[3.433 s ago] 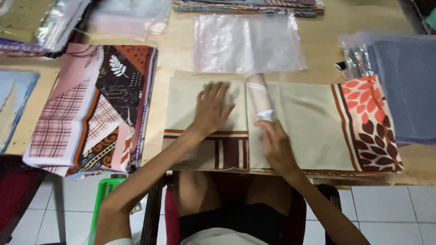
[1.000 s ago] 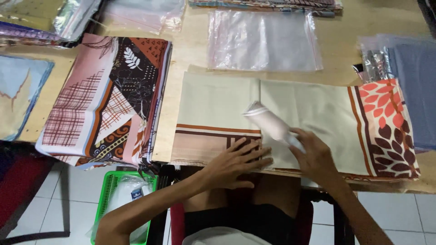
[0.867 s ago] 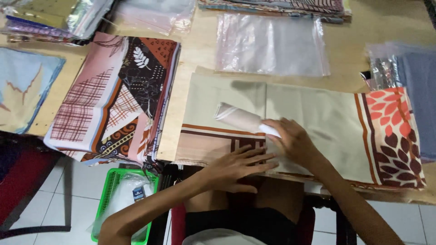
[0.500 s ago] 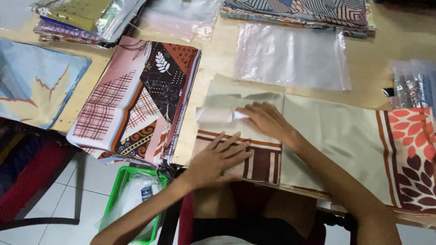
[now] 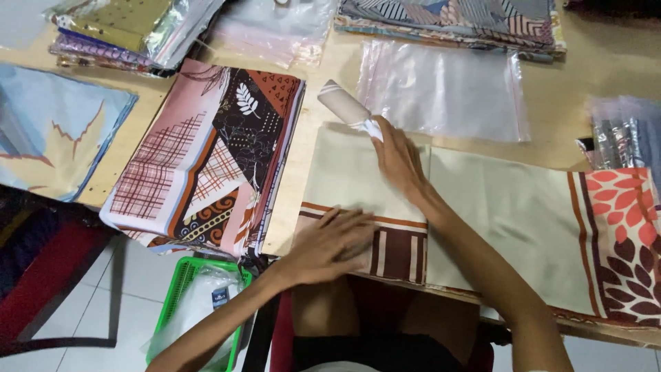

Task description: The person uses a white cylindrical roller to smooth and roll a piece of patterned fabric on a wooden table. They repeatedly roll the fabric from one end to the other, adjusting its position with their hands to ensure it is tightly wound.

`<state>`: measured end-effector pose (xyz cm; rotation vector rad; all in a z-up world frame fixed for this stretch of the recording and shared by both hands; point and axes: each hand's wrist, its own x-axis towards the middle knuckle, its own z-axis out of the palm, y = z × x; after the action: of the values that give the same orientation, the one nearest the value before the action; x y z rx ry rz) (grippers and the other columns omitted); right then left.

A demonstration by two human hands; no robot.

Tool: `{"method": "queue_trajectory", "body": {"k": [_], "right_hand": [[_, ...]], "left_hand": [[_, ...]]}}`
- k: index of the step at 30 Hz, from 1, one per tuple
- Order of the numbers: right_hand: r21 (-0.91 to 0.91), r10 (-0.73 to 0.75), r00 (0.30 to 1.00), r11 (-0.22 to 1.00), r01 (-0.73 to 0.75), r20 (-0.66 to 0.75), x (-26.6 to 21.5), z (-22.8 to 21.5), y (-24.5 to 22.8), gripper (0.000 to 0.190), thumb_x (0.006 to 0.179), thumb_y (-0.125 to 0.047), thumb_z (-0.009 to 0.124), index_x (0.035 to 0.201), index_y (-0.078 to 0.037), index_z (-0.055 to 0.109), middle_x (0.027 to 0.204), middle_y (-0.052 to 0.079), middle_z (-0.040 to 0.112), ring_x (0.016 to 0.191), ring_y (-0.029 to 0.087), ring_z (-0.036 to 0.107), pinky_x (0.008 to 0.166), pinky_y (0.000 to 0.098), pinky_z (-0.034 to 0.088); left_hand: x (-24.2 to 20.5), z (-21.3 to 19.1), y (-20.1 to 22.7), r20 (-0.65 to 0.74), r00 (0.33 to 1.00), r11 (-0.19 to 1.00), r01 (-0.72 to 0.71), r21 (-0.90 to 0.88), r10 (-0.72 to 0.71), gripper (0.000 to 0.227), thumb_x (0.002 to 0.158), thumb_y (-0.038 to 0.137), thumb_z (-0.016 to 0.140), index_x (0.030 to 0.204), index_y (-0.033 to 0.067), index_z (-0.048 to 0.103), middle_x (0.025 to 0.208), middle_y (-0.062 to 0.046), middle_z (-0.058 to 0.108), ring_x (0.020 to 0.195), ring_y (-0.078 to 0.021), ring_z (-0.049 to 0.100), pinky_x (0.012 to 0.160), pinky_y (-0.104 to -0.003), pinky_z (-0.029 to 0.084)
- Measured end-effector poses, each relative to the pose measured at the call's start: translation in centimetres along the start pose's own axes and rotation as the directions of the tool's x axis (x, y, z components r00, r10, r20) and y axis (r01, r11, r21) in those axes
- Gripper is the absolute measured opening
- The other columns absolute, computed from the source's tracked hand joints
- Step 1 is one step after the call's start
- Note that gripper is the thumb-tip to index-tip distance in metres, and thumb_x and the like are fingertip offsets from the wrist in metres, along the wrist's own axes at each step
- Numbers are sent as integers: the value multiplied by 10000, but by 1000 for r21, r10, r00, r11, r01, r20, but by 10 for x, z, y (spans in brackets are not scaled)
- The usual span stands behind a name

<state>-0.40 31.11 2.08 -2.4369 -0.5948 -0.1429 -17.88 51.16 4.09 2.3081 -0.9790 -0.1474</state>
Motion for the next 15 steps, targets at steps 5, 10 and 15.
{"method": "queue_trajectory", "body": {"k": [5,10,15], "right_hand": [[140,30,1000,990,-30,2,-63,-23,-43,294,1095,-79,372,1356,-125,498,1128,230,582,1031,459,632,868,547,521],[43,101,976,993,-111,194,-94,-15,-47,274,1047,-86,443,1198,-217,631,896,103,586,750,335,682,643,429,539],[-23,120,967,993,-118,223,-83,-15,-45,217,1010,-90,509,973,-97,722,719,114,631,624,292,695,565,394,551]], "left_hand": [[34,-10,-58,-372,905,954,98,-285,-204,527,1013,288,565,1488,102,431,1490,-167,470,1443,-393,404,1220,-524,279],[85,-20,-83,-419,850,947,285,-145,-320,474,1068,211,402,1518,81,329,1538,-151,352,1472,-343,357,1223,-517,287],[93,-16,-79,-226,864,853,490,178,-449,643,1099,448,132,1664,146,78,1677,-194,235,1576,-308,179,1279,-457,37]]}}
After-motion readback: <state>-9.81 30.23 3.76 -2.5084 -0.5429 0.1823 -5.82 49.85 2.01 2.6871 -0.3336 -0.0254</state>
